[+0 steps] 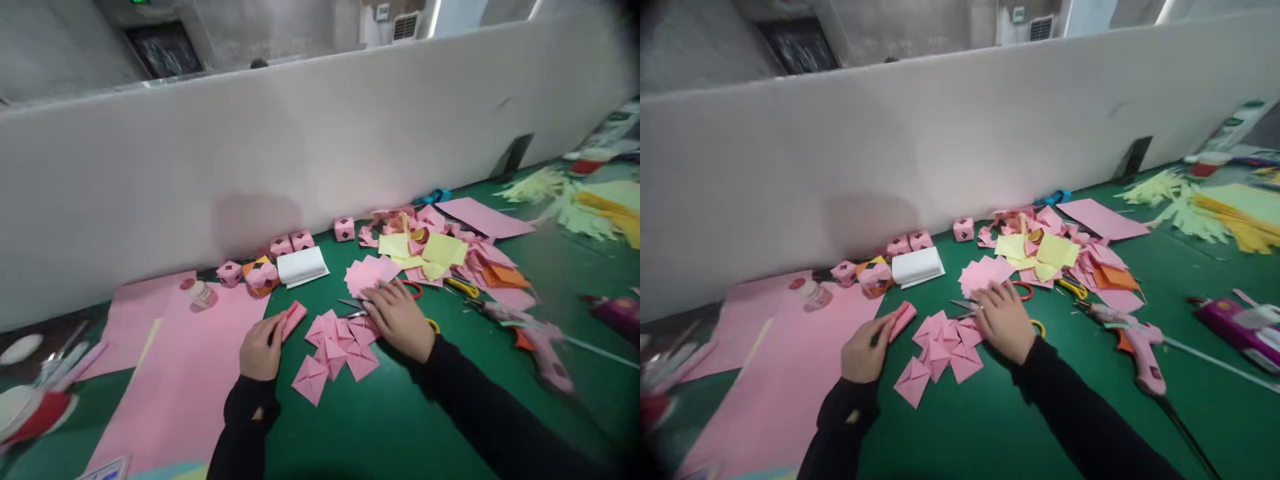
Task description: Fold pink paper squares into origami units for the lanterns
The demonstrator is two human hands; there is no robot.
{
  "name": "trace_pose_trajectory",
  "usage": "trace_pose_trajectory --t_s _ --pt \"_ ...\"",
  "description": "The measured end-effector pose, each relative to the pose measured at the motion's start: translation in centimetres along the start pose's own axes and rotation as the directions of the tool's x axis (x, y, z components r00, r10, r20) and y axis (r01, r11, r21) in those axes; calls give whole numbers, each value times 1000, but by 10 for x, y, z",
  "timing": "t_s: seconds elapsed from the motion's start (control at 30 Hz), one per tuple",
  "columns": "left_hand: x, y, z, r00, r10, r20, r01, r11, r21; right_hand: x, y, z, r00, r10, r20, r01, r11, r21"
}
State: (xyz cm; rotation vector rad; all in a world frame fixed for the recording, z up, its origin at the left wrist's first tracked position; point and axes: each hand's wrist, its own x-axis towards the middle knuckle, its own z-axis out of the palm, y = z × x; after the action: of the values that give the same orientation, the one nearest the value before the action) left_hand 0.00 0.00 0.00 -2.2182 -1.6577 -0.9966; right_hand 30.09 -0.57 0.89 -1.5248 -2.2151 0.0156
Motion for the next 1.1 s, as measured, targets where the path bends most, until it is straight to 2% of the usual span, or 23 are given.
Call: trace_pose_trajectory --t_s 0.13,0.27,0.4,0.53,0.63,0.73,0.83,1.0,1.1 --pt "3 6 3 999 -32 43 33 999 -38 -27 31 -14 998 -60 27 60 998 29" --pt "2 16 -1 989 -149 7 150 987 -59 -38 38 -15 999 -22 -41 24 999 29" --pt "-5 28 -11 976 -214 -35 211 975 -76 -39 34 -8 979 130 -156 -142 988 -65" --pt "-12 31 -14 968 -245 -55 246 969 -5 -35 31 -2 901 340 -270 -388 909 -151" --pt "-14 25 -9 963 -258 -73 259 966 13 -31 27 -1 854 370 -365 -455 873 -179" --pt "-13 13 -1 981 -185 -56 183 982 -36 -27 17 -2 852 269 -448 -387 902 -194" --pt "-11 4 6 989 -71 -129 64 996 -59 -25 -4 -2 853 178 -490 -285 946 -152" --pt "-10 6 2 984 -63 -168 59 998 -29 -24 -40 2 891 18 -454 -10 1000 20" --pt "-8 13 -5 963 -99 -251 65 988 -139 -25 -56 4 899 -73 -431 133 985 110"
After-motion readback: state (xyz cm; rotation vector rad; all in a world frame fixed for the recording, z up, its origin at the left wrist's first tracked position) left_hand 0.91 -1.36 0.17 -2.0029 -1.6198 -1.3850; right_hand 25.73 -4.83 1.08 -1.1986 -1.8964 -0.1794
